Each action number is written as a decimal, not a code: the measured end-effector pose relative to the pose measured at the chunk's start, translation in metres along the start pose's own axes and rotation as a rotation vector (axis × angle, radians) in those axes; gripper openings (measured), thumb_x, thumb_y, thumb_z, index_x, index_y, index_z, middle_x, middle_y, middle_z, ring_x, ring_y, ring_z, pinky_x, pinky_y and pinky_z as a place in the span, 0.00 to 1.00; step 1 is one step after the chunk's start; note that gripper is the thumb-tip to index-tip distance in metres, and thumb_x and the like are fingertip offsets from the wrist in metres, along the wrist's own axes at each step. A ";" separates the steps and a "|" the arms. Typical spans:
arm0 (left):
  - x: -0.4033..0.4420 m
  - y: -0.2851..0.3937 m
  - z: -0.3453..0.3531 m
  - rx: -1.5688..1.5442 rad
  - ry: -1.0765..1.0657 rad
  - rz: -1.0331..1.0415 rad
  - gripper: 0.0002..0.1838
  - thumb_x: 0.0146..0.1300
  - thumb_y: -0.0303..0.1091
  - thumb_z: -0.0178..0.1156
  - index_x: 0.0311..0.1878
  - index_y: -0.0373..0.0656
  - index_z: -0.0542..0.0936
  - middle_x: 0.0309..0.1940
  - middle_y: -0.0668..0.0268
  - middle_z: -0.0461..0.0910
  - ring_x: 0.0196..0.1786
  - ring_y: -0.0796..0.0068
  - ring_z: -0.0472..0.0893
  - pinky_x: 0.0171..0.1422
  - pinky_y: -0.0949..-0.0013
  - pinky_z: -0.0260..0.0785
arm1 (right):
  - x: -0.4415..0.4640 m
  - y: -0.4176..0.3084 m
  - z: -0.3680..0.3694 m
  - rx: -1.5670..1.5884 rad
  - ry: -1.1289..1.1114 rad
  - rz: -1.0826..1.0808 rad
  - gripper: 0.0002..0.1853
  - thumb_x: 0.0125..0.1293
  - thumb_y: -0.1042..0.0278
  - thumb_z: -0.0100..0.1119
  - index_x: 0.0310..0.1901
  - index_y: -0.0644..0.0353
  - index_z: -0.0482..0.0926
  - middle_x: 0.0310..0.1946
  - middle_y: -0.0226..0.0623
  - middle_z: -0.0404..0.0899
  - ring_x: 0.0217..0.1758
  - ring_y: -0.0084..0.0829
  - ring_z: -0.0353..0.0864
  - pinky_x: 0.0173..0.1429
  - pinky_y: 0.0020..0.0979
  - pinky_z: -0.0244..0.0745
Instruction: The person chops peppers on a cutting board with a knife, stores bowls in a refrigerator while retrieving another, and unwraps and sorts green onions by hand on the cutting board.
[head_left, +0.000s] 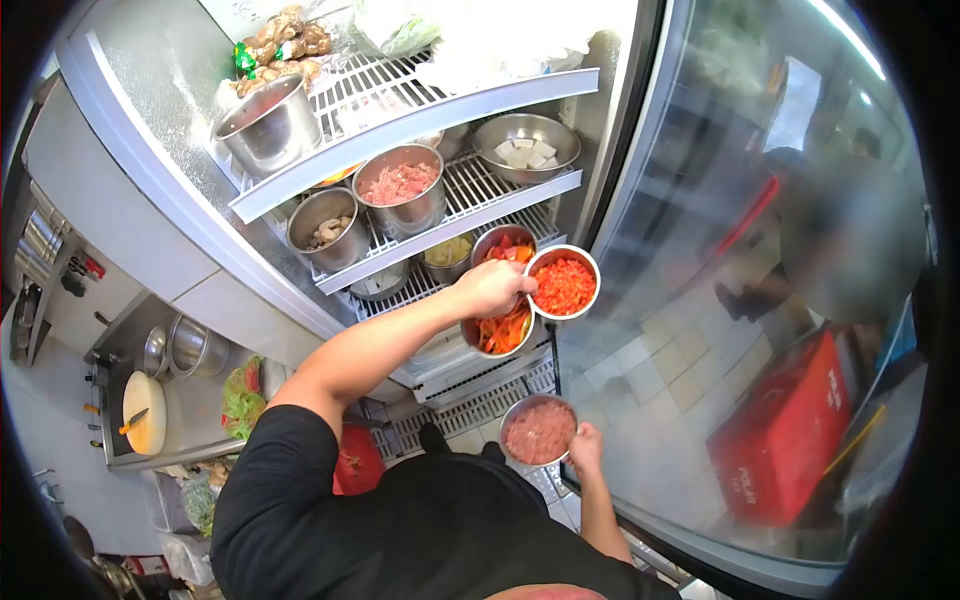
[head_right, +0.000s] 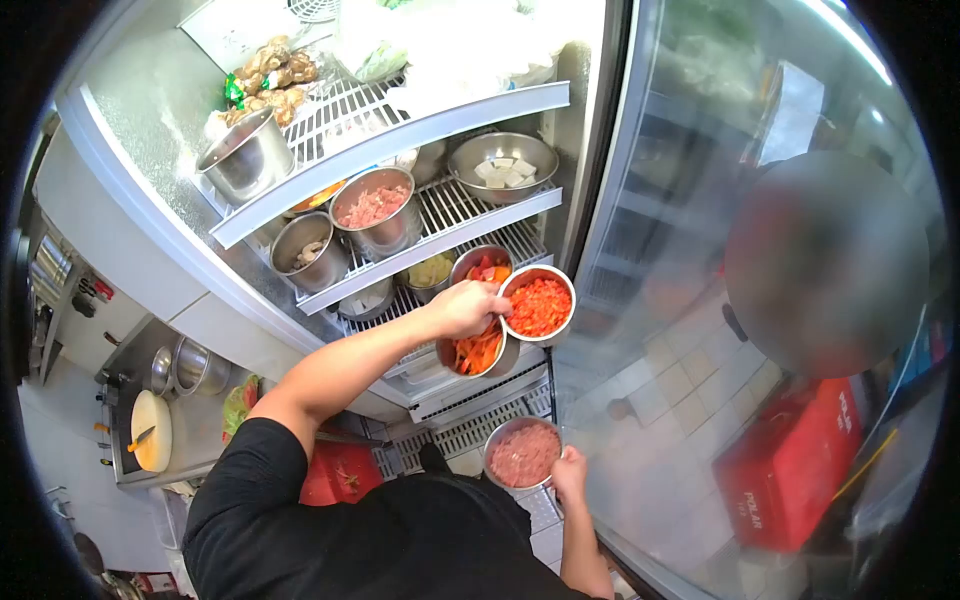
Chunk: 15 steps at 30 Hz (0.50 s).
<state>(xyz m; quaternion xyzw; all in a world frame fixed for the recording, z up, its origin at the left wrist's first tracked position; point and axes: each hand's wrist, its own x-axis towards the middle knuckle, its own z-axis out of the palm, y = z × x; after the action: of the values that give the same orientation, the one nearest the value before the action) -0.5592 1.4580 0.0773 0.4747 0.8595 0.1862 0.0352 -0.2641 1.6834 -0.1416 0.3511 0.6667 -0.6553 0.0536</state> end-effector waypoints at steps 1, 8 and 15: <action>0.017 -0.008 0.007 0.025 0.016 -0.008 0.14 0.53 0.23 0.62 0.43 0.44 0.86 0.41 0.52 0.84 0.48 0.45 0.85 0.52 0.48 0.78 | -0.008 -0.006 0.001 -0.017 -0.036 0.013 0.11 0.60 0.84 0.46 0.26 0.56 0.73 0.17 0.32 0.75 0.10 0.25 0.71 0.12 0.31 0.63; 0.085 -0.064 0.016 0.010 0.096 -0.186 0.15 0.57 0.27 0.61 0.48 0.48 0.87 0.44 0.48 0.86 0.50 0.43 0.85 0.55 0.49 0.77 | -0.014 -0.027 0.011 0.052 -0.112 0.017 0.08 0.64 0.81 0.52 0.30 0.57 0.77 0.16 0.31 0.75 0.10 0.23 0.72 0.12 0.28 0.65; 0.079 -0.101 0.004 0.148 0.229 -0.539 0.19 0.65 0.27 0.57 0.59 0.40 0.82 0.49 0.46 0.86 0.55 0.45 0.84 0.62 0.50 0.74 | -0.010 -0.038 0.009 0.176 -0.086 0.022 0.06 0.63 0.81 0.53 0.30 0.60 0.77 0.16 0.33 0.75 0.09 0.24 0.71 0.11 0.28 0.62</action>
<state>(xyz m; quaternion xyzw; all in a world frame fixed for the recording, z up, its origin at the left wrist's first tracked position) -0.6826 1.4767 0.0469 0.2069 0.9641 0.1593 -0.0487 -0.2802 1.6756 -0.1059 0.3334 0.5997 -0.7251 0.0582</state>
